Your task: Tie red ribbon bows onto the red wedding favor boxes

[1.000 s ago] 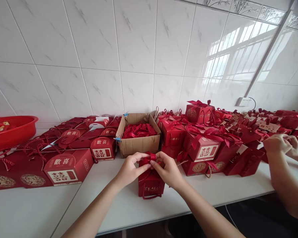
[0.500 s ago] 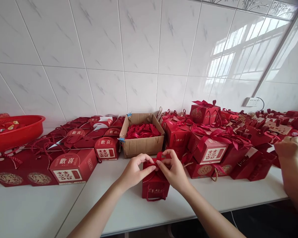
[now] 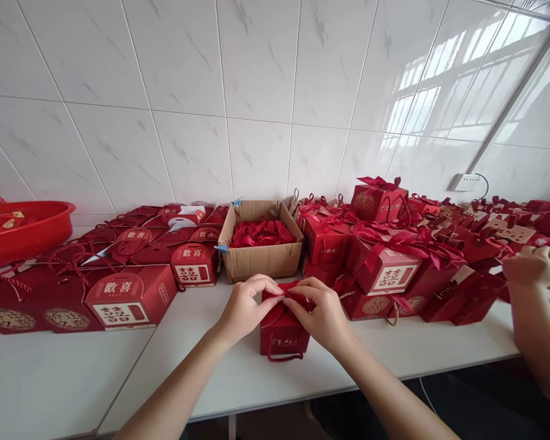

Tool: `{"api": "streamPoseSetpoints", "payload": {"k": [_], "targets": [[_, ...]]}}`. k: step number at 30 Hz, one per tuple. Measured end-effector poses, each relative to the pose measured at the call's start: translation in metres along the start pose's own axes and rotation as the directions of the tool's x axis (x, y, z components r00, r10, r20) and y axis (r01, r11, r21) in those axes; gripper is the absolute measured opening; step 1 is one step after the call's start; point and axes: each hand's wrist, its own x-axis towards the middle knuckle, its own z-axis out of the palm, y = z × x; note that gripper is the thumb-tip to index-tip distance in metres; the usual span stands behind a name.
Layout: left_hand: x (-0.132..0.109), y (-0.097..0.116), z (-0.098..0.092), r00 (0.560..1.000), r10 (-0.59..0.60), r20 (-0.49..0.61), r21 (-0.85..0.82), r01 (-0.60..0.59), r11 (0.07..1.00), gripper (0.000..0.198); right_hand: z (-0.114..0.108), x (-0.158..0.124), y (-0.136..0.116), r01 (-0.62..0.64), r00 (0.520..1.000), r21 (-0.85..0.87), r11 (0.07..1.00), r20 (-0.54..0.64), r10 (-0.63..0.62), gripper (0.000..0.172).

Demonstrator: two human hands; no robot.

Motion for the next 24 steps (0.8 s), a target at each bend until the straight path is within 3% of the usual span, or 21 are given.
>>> {"api": "streamPoseSetpoints", "payload": {"k": [4,8,15,18,21,24], "targets": [[0.001,-0.002,0.001,0.998,0.066,-0.022,0.001,-0.066,0.998,0.008,0.001,0.0,0.004,-0.024,1.0,-0.097,0.995,-0.011,0.023,0.013],[0.005,-0.008,0.002,0.991,0.13,-0.026,-0.019,-0.131,0.991,0.011,0.002,0.003,0.008,-0.117,0.993,0.025,0.993,0.007,0.117,0.012],[0.016,-0.011,0.001,0.992,0.107,0.063,-0.058,-0.103,0.993,0.013,0.003,0.004,0.009,-0.203,0.955,0.311,0.929,0.273,0.117,0.029],[0.016,-0.006,0.0,0.999,0.046,0.028,-0.014,-0.046,0.999,0.005,0.006,0.002,0.009,-0.259,0.954,0.4,0.879,0.246,0.169,0.031],[0.008,0.004,-0.003,0.998,-0.003,-0.065,0.056,0.006,0.998,0.01,0.009,-0.002,0.009,-0.293,0.954,0.437,0.85,0.187,0.233,0.033],[-0.002,0.014,-0.006,1.0,-0.029,-0.002,0.1,0.029,0.995,0.007,0.012,-0.005,0.007,-0.296,0.955,0.413,0.861,0.158,0.253,0.031]]}}
